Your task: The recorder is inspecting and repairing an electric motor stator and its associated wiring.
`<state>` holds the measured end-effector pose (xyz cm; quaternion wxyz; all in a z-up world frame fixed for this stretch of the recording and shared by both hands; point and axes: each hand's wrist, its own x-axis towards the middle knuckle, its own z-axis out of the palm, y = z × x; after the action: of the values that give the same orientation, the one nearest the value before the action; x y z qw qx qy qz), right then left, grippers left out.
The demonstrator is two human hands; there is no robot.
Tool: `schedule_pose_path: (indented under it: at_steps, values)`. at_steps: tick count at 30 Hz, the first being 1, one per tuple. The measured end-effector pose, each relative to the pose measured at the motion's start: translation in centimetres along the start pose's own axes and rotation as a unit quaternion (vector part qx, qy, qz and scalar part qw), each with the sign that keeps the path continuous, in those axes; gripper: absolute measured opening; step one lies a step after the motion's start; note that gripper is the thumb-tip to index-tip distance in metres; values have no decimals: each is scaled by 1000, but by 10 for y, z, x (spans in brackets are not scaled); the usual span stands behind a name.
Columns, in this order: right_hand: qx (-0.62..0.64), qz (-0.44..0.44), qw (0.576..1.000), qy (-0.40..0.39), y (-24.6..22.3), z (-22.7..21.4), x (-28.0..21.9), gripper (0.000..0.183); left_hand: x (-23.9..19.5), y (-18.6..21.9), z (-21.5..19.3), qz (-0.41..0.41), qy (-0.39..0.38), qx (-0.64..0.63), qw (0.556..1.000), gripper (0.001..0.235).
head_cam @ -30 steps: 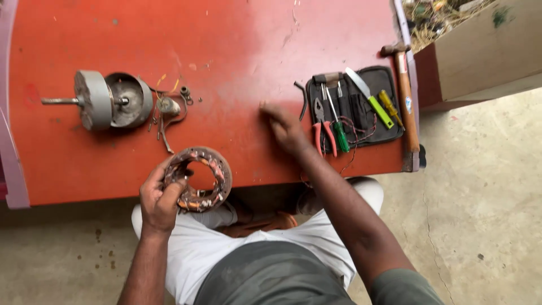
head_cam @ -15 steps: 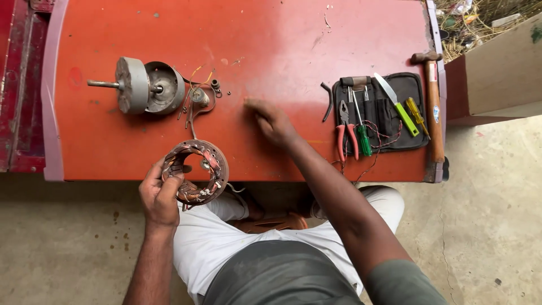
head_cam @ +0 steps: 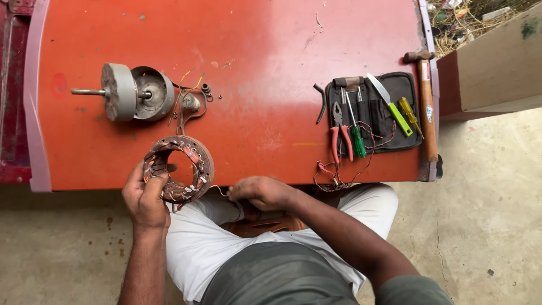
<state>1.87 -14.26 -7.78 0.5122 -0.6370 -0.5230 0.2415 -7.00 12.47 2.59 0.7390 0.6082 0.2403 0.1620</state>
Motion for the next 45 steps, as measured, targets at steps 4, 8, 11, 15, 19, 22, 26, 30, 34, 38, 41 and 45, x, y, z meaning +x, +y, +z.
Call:
schedule_pose_path:
  at_steps: [4,8,11,15,19,22,26,30,34,38,41,45]
  values:
    - [37,67,996,-36,-8,-16,-37,47,-3,-1,15,2,-22,6,1000,43]
    - [6,6,992,125,3,-38,-35,56,-1,-19,28,1,-32,5,999,44]
    - [25,67,975,209,4,-30,-45,57,9,-26,52,-12,-59,-7,998,46]
    - [86,54,986,135,-2,4,-86,45,12,-51,83,-52,-84,17,995,44]
    - [154,223,878,394,-19,-23,-77,33,29,-82,106,-15,-120,147,982,41]
    - [191,274,842,425,-38,-59,-46,39,28,-69,137,17,-151,272,950,41]
    - [16,333,853,401,-29,-74,-33,48,40,-90,152,66,-158,346,923,47]
    - [-25,342,841,419,-7,-71,-40,45,48,-71,160,42,-186,440,878,53]
    - [-49,330,850,409,0,-70,-40,45,62,-56,159,33,-251,524,813,56]
    - [37,332,844,419,7,-74,-47,41,69,-77,136,60,-259,463,846,50]
    - [120,335,831,428,26,-74,-52,35,63,-80,129,113,-237,376,889,43]
    - [159,275,849,423,27,-69,-52,36,56,-87,125,216,-224,354,882,44]
